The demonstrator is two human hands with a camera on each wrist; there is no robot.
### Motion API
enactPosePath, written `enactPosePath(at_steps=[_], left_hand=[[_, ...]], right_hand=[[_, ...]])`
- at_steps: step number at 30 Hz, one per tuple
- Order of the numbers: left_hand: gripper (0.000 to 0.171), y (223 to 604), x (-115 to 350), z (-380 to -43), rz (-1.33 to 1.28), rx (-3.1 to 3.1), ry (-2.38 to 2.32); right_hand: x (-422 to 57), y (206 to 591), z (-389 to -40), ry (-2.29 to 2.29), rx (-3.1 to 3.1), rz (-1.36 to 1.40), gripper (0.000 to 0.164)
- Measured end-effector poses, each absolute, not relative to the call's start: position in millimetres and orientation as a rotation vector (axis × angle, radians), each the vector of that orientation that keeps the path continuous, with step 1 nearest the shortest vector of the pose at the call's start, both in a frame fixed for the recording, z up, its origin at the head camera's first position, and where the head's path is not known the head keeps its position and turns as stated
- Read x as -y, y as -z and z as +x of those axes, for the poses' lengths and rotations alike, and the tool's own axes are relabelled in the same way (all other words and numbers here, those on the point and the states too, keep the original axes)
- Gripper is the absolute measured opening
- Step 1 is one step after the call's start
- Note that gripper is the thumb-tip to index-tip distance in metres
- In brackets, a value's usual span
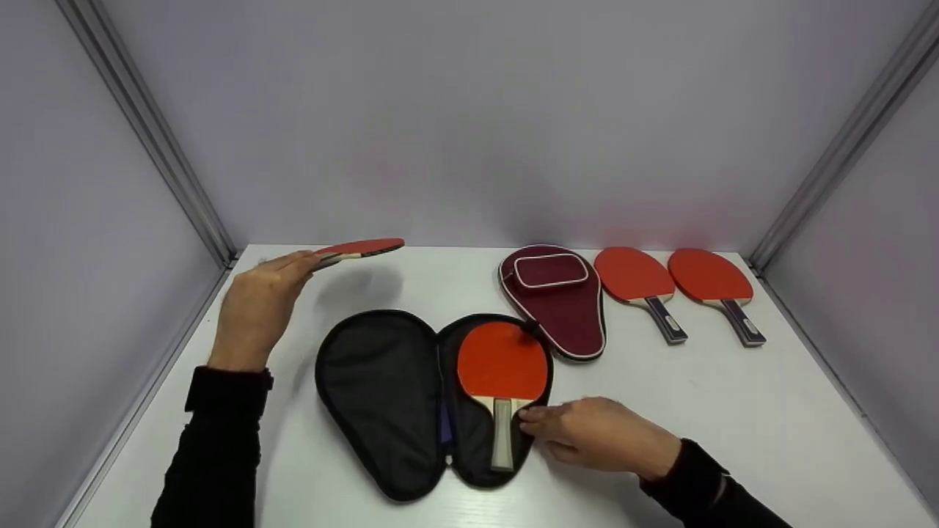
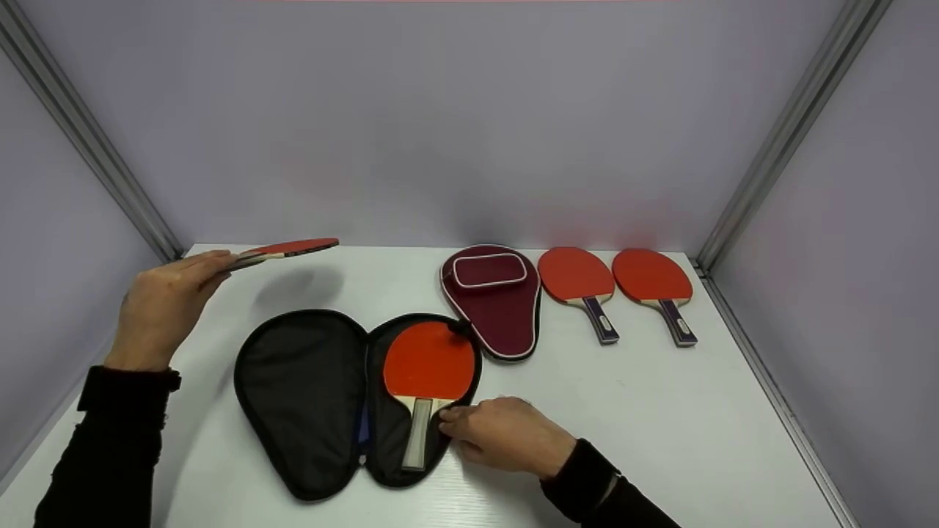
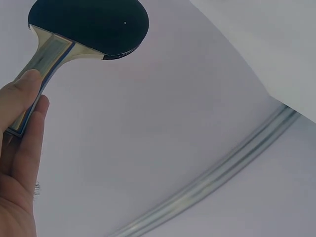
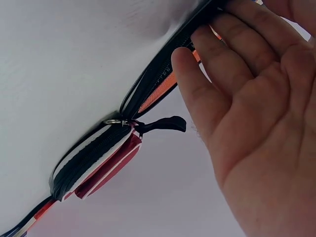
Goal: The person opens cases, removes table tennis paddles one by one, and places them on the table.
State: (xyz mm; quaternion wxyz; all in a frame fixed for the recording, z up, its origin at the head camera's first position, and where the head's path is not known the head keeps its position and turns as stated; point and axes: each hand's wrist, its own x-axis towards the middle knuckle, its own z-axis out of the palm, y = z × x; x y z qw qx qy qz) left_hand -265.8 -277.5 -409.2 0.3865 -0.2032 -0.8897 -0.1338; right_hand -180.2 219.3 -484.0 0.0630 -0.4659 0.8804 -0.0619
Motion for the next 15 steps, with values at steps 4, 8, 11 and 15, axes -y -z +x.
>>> enactPosePath(at_steps=[4,8,11,15], left_hand=[[0.030,412.5,291.7,-268.1,-0.450,2.274,0.365],[0.032,415.4,305.2,-268.8,-0.360,2.299,0.394],[0.032,417.5,314.6,-270.0,-0.302,2.324,0.412],[0.032,421.6,325.4,-271.5,-0.232,2.366,0.429]], right_hand=[[-219.3,484.6,-180.2,0.201,-2.667,-1.393,0.034],[-218.9,485.0,-180.0,0.195,-2.672,-1.400,0.033],[-218.6,485.4,-180.3,0.200,-2.670,-1.394,0.033],[-218.5,485.6,-180.9,0.215,-2.669,-1.398,0.032]])
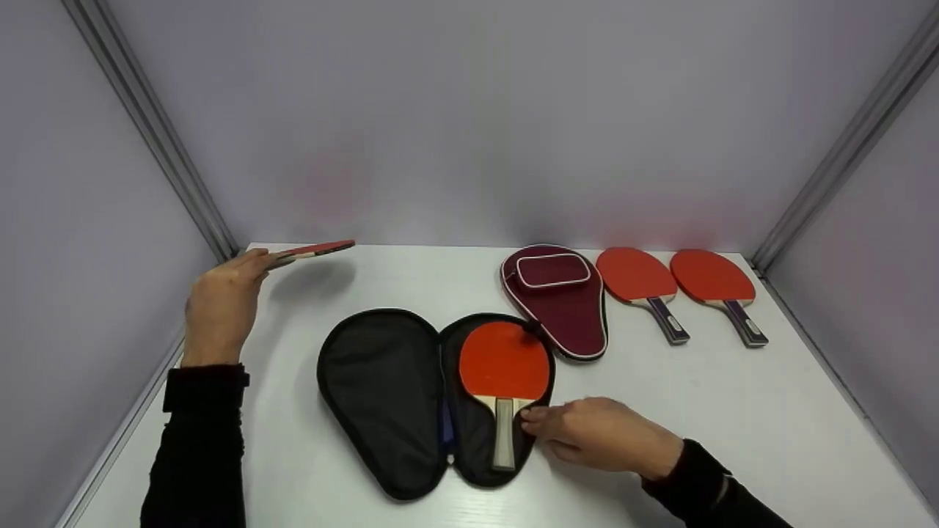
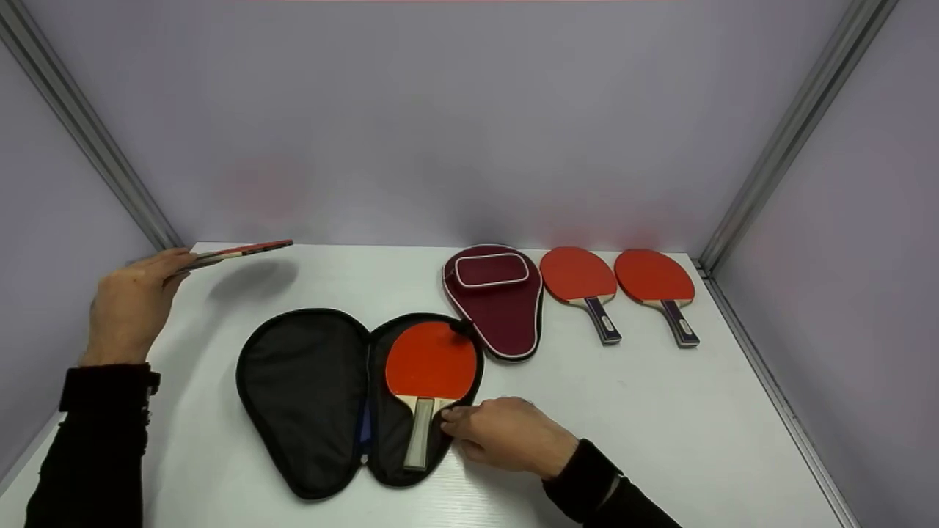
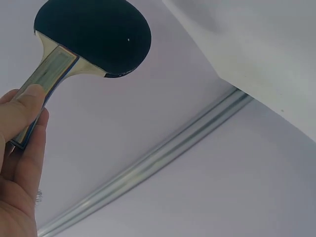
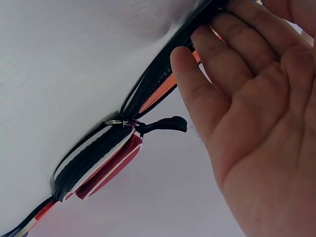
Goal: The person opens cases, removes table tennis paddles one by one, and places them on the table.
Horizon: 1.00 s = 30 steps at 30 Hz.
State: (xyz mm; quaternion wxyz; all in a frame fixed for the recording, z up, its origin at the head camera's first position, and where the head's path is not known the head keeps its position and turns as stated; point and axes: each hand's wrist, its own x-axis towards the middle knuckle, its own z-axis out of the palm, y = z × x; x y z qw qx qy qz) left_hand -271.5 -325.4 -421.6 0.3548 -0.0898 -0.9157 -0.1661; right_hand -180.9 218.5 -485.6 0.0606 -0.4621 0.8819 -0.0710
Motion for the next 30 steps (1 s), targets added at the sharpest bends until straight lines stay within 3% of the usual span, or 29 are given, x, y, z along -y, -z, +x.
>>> enactPosePath(at_steps=[17,30], left_hand=[[0.033,438.8,353.1,-275.8,-0.007,2.458,0.471],[0.034,444.3,355.5,-277.2,0.003,2.560,0.433]], right_hand=[[-220.1,486.6,-181.6,0.214,-2.683,-1.430,0.033],[-218.6,484.2,-181.2,0.221,-2.665,-1.370,0.034]])
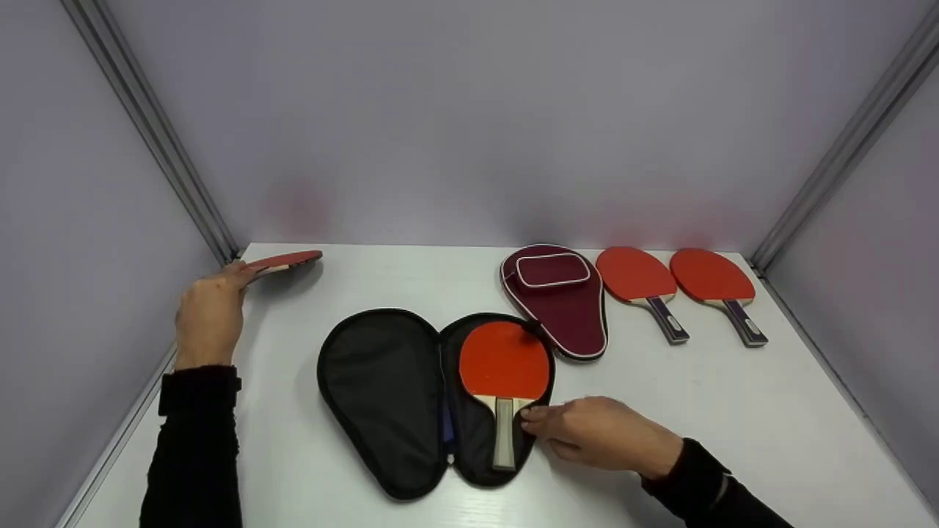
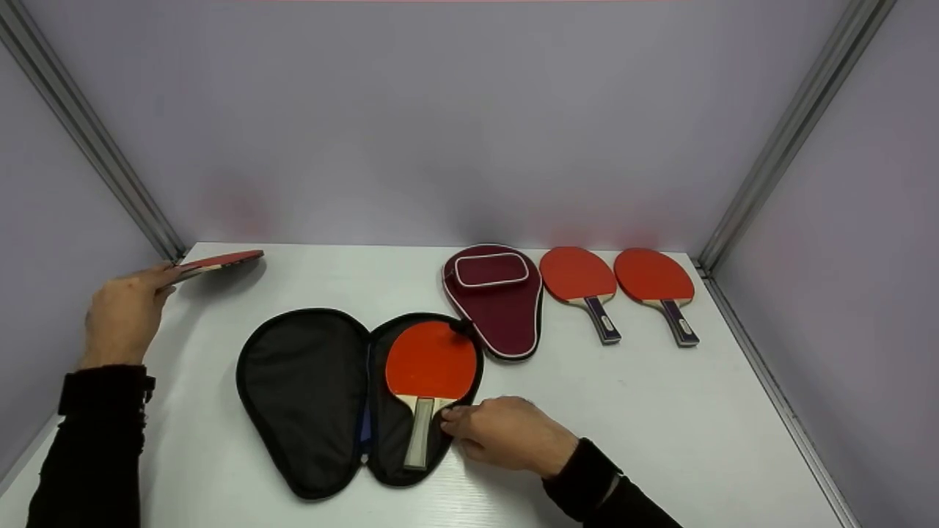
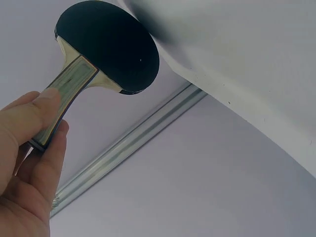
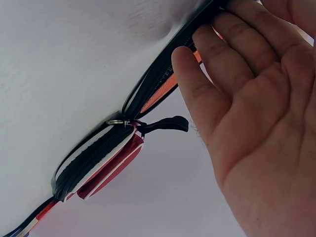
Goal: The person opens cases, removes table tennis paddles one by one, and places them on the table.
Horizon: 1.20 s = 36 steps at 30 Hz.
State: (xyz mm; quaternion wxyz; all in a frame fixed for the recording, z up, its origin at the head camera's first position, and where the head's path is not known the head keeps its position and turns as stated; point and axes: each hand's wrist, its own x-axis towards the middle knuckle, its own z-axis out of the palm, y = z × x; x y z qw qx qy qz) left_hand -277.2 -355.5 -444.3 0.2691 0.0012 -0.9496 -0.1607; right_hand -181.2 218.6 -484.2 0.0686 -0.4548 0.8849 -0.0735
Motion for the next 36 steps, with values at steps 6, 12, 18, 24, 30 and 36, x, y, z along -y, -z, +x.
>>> enactPosePath(at_steps=[6,12,18,24,30,36], left_hand=[[0.042,445.9,354.7,-276.8,-0.016,2.647,0.397],[0.047,456.4,358.9,-280.2,-0.108,2.694,0.369],[0.044,466.4,364.3,-284.2,-0.146,2.677,0.343],[0.032,466.9,370.6,-283.2,-0.005,2.730,0.440],[0.028,468.8,379.3,-279.4,0.086,2.804,0.505],[0.006,474.9,383.3,-278.1,0.057,2.849,0.481]], right_hand=[[-219.6,486.4,-181.1,0.206,-2.681,-1.402,0.034],[-220.3,488.2,-181.0,0.188,-2.692,-1.433,0.034],[-219.8,487.2,-182.2,0.193,-2.668,-1.416,0.035],[-220.7,487.0,-183.2,0.230,-2.678,-1.447,0.033],[-220.8,487.5,-183.1,0.259,-2.668,-1.426,0.033],[-220.0,486.7,-183.3,0.256,-2.667,-1.422,0.033]])
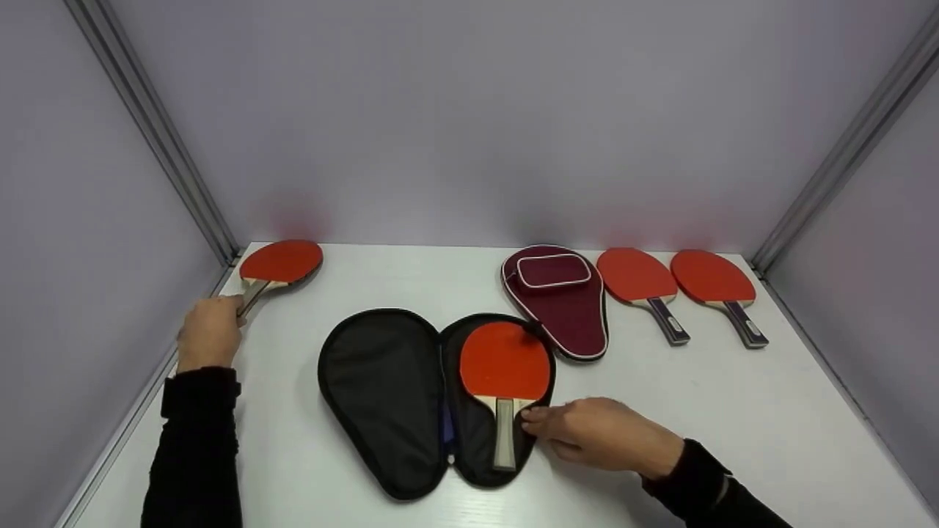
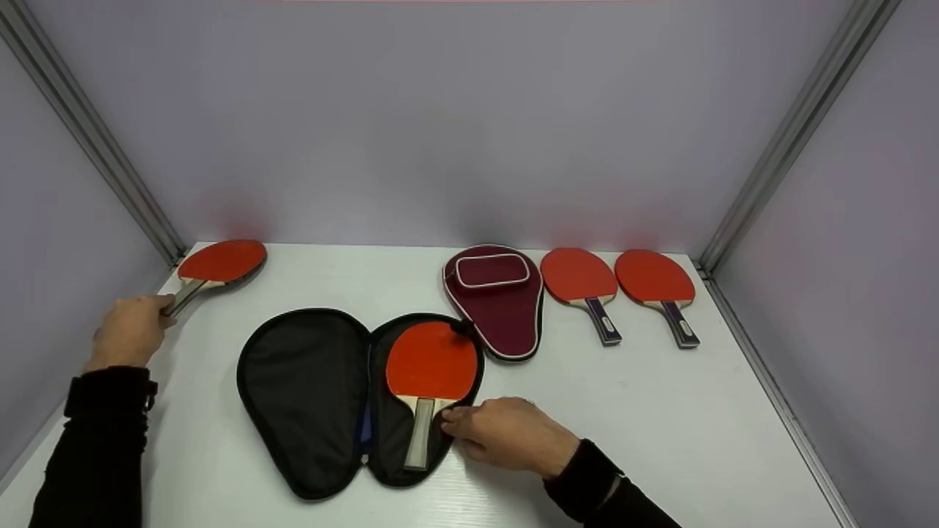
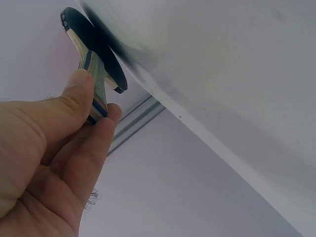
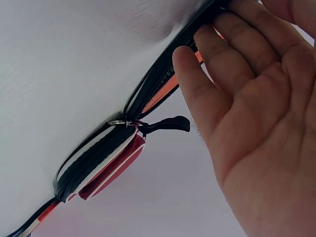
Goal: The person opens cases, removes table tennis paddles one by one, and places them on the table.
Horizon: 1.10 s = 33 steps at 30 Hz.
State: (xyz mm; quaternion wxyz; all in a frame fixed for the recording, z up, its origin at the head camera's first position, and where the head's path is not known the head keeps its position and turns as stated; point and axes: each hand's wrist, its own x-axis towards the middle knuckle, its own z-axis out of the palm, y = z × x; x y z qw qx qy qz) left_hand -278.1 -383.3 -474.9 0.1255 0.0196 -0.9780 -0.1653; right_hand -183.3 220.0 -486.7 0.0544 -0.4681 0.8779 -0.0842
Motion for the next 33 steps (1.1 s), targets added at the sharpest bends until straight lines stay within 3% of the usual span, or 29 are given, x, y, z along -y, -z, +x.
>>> enactPosePath(at_steps=[5,19,33], left_hand=[[0.007,479.7,383.2,-276.6,0.047,2.844,0.482],[0.029,462.6,366.6,-278.9,0.021,2.777,0.409],[0.049,422.0,303.2,-271.1,-0.189,2.710,0.364]], right_hand=[[-219.5,485.7,-183.5,0.245,-2.671,-1.414,0.032],[-221.6,488.7,-184.2,0.248,-2.684,-1.469,0.034],[-220.7,488.1,-183.2,0.223,-2.685,-1.468,0.034]])
